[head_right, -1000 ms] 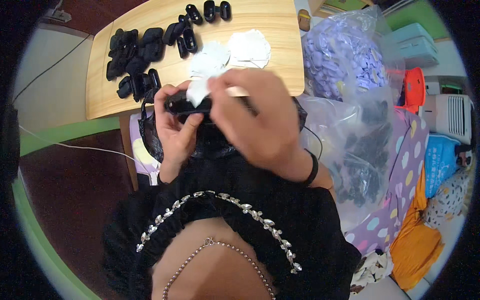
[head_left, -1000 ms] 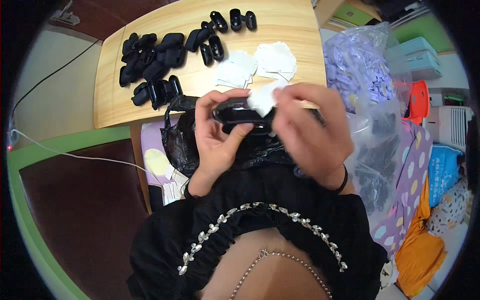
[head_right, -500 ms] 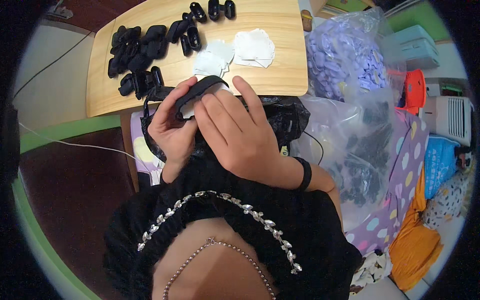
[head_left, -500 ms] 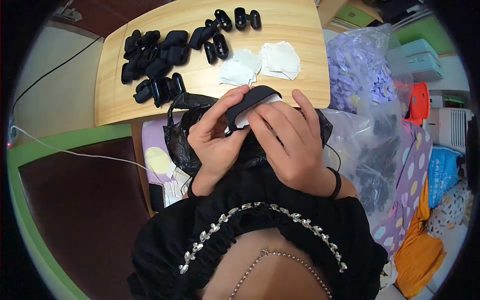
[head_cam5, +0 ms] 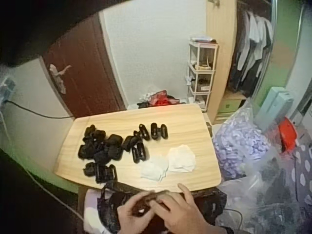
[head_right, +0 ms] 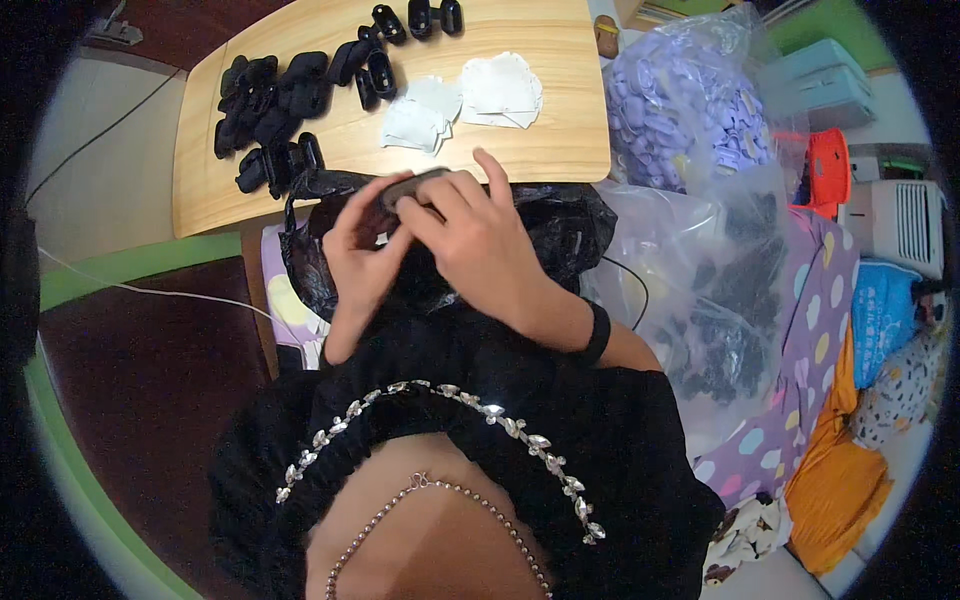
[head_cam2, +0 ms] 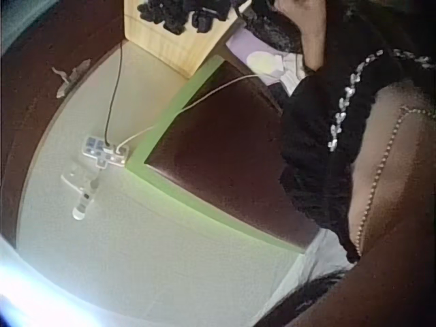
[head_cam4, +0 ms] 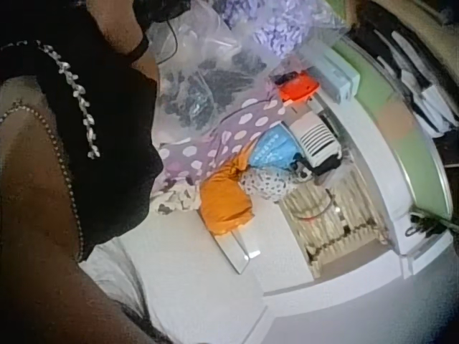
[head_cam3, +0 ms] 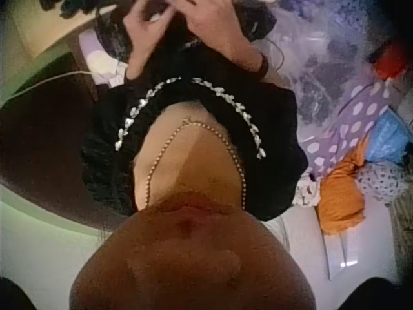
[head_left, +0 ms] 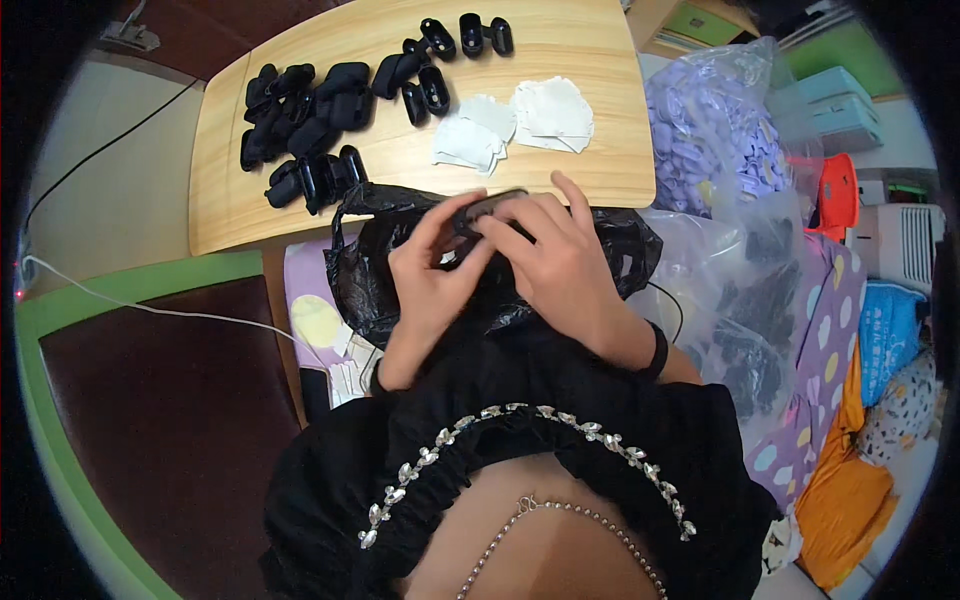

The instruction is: Cleaning small black plastic parts with a cloth and sorting them into a bag.

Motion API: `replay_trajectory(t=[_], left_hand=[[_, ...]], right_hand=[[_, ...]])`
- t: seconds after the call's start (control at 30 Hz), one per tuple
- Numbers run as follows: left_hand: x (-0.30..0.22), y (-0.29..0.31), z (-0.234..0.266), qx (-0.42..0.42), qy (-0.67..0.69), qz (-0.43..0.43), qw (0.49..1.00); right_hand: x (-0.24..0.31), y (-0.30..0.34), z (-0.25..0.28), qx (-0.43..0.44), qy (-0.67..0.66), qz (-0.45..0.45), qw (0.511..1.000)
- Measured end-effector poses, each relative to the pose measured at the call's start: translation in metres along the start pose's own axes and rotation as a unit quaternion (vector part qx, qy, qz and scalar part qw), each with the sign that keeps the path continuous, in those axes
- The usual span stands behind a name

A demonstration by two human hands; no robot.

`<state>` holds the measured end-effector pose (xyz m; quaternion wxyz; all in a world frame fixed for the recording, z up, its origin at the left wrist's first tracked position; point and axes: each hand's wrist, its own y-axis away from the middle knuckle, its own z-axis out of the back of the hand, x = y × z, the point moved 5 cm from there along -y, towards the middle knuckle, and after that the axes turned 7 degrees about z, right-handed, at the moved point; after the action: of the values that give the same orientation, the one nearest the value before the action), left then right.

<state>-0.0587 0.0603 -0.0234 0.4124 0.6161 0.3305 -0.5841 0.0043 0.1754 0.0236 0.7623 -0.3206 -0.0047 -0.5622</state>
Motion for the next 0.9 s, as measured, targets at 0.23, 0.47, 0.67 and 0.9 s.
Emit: replay_trajectory(t=[0.23, 0.47, 0.67, 0.9], left_hand=[[0.014, 0.010, 0.055, 0.156, -0.585, -0.158, 0.780], [-0.024, 0.024, 0.066, 0.086, -0.678, -0.090, 0.725], [-0.052, 0.036, 0.074, 0.212, -0.595, -0.017, 0.775], [-0.103, -0.067, 0.038, -0.019, -0.586, -0.116, 0.802]], right_hand=[[-0.014, 0.043, -0.105, 0.063, 0.026, -0.077, 0.995], [-0.011, 0.042, -0.103, 0.033, -0.149, 0.028, 0.988], [-0.010, 0.053, -0.052, 0.166, 0.083, -0.025, 0.982], [-0.032, 0.021, -0.026, 0.215, -0.141, 0.016, 0.966]])
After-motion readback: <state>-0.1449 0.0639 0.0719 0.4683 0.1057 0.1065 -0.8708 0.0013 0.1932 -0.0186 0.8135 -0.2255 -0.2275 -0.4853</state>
